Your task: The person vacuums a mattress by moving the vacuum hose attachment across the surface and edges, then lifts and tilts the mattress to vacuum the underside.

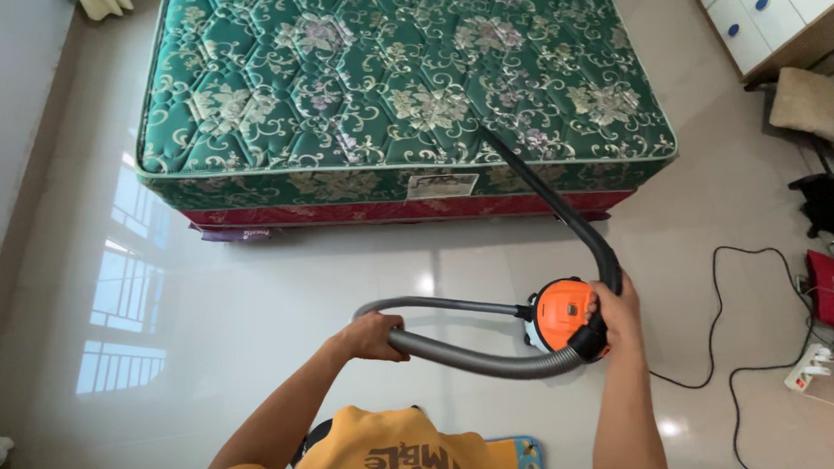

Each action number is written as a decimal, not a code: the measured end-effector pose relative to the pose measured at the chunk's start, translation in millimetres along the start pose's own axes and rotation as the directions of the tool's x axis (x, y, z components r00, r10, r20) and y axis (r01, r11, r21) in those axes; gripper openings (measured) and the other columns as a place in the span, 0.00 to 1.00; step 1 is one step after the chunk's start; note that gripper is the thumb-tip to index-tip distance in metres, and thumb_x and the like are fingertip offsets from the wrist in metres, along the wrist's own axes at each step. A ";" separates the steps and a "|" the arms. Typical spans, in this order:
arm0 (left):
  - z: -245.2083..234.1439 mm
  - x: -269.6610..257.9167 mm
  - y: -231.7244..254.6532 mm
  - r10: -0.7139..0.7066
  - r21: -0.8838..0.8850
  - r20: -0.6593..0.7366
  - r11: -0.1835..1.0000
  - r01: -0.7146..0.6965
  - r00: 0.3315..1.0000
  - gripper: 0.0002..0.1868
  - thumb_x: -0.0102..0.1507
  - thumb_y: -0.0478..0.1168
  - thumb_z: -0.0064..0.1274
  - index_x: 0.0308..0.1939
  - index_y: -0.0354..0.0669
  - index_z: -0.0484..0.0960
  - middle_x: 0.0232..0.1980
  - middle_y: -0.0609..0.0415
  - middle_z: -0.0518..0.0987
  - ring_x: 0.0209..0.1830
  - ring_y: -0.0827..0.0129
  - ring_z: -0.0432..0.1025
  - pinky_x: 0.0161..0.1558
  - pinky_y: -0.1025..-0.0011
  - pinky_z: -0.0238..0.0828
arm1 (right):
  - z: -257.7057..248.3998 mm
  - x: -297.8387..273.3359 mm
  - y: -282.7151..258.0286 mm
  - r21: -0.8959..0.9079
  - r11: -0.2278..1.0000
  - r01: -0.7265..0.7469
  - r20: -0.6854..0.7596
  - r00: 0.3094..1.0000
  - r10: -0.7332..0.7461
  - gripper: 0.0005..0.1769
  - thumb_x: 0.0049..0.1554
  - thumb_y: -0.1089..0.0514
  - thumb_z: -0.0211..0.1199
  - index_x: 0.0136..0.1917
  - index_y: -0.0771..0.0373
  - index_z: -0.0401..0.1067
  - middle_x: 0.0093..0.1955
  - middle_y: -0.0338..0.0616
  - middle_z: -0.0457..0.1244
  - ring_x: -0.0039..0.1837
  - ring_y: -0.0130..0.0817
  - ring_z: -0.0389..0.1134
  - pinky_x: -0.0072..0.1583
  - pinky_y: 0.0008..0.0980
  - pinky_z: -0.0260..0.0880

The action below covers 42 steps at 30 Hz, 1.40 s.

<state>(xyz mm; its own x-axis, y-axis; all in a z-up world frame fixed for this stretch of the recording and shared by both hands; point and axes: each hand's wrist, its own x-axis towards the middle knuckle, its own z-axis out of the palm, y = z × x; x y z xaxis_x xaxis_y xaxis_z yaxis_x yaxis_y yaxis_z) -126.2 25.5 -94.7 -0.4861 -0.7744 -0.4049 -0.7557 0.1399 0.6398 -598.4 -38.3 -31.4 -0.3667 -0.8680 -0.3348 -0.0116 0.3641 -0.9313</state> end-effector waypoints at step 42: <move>-47.6 252.6 118.6 0.197 0.225 -0.092 0.959 -0.172 0.976 0.24 0.48 0.55 0.67 0.42 0.47 0.85 0.43 0.46 0.85 0.47 0.50 0.78 0.56 0.57 0.74 | -165.8 100.7 -42.2 -0.182 0.948 -0.259 0.155 0.945 0.288 0.41 0.53 0.67 0.59 0.78 0.48 0.57 0.31 0.41 0.55 0.27 0.29 0.55 0.30 0.32 0.58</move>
<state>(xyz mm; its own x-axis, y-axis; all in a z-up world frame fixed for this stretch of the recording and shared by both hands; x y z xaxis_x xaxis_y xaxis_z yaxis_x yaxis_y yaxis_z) -317.7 -182.8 -90.0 -0.5828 -0.7853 -0.2091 -0.7398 0.4062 0.5363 -789.1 -85.0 -2.0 -0.2060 -0.7676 -0.6069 -0.0854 0.6319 -0.7703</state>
